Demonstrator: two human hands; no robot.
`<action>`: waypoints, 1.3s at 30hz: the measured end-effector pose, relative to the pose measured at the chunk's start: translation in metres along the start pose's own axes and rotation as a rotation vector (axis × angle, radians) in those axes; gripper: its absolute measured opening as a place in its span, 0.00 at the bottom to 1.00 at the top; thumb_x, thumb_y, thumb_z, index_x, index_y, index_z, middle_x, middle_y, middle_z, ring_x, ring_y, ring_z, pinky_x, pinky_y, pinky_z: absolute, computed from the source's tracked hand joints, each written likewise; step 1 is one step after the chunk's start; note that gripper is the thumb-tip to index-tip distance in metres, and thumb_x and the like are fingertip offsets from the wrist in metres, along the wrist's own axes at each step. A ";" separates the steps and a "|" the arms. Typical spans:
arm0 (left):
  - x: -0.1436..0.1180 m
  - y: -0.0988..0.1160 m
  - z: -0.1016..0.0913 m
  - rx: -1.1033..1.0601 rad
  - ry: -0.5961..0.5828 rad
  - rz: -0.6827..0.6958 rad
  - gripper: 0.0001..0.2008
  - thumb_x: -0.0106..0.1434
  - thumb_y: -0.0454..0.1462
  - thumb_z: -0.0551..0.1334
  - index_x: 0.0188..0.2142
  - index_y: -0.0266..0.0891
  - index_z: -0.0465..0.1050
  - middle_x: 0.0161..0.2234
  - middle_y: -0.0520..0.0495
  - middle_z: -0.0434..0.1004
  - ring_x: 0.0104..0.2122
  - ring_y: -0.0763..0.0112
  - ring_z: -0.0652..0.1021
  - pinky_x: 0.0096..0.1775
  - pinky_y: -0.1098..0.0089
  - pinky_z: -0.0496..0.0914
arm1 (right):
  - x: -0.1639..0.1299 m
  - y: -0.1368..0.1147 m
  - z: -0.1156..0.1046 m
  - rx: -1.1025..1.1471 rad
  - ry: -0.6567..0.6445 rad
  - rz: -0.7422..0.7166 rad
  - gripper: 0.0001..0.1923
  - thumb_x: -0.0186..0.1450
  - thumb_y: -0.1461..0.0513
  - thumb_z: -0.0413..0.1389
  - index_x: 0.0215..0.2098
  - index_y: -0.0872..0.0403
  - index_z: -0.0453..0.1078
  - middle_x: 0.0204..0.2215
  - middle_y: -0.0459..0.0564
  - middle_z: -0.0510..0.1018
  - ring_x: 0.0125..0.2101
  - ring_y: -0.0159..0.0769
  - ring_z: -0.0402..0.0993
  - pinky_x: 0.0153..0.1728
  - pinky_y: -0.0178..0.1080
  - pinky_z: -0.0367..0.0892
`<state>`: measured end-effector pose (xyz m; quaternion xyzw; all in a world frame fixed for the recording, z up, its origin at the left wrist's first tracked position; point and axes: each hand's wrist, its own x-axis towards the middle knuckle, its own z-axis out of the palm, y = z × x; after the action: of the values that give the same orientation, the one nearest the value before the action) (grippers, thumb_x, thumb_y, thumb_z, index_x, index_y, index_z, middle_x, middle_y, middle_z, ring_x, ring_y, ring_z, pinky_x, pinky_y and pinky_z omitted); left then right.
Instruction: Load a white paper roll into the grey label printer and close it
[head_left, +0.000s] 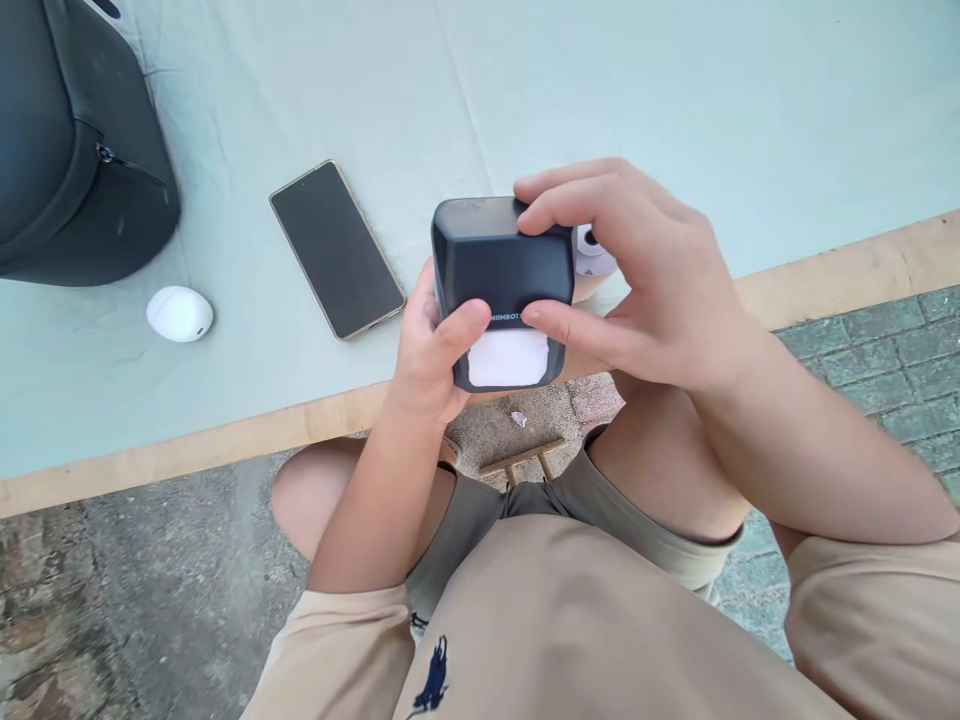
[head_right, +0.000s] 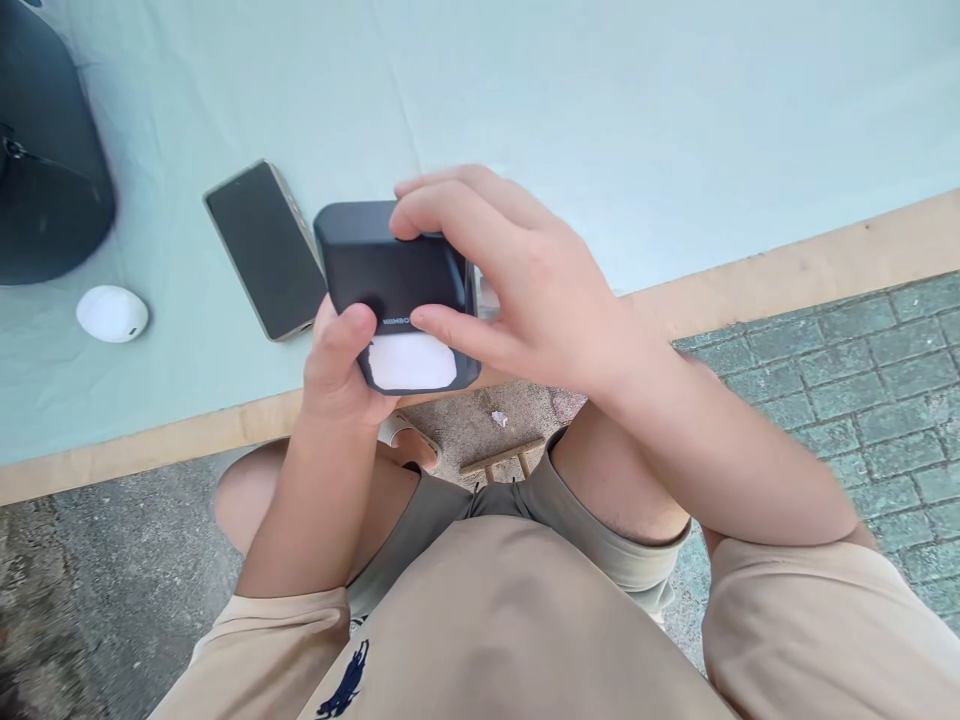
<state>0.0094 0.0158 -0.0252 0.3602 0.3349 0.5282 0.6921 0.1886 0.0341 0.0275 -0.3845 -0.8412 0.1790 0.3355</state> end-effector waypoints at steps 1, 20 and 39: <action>-0.001 0.000 0.001 0.013 0.009 0.002 0.21 0.59 0.47 0.68 0.49 0.45 0.70 0.47 0.46 0.78 0.62 0.51 0.71 0.55 0.61 0.75 | -0.001 -0.001 0.000 -0.008 -0.008 -0.005 0.14 0.64 0.59 0.58 0.48 0.48 0.64 0.52 0.50 0.76 0.58 0.40 0.70 0.53 0.44 0.71; 0.003 -0.007 0.005 0.000 0.010 0.067 0.19 0.63 0.49 0.64 0.49 0.44 0.70 0.46 0.46 0.77 0.60 0.56 0.73 0.56 0.61 0.74 | -0.010 0.010 0.003 -0.101 0.018 -0.007 0.18 0.68 0.54 0.53 0.54 0.49 0.66 0.58 0.55 0.72 0.59 0.42 0.69 0.58 0.47 0.68; 0.006 -0.007 0.004 -0.032 0.090 0.072 0.18 0.71 0.49 0.52 0.45 0.45 0.76 0.48 0.47 0.78 0.60 0.58 0.72 0.61 0.60 0.69 | -0.008 -0.001 0.002 -0.151 -0.038 -0.039 0.20 0.66 0.59 0.54 0.56 0.47 0.67 0.59 0.50 0.72 0.60 0.38 0.69 0.60 0.44 0.69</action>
<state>0.0180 0.0199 -0.0295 0.3368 0.3439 0.5736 0.6628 0.1904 0.0268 0.0229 -0.3887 -0.8657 0.1158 0.2932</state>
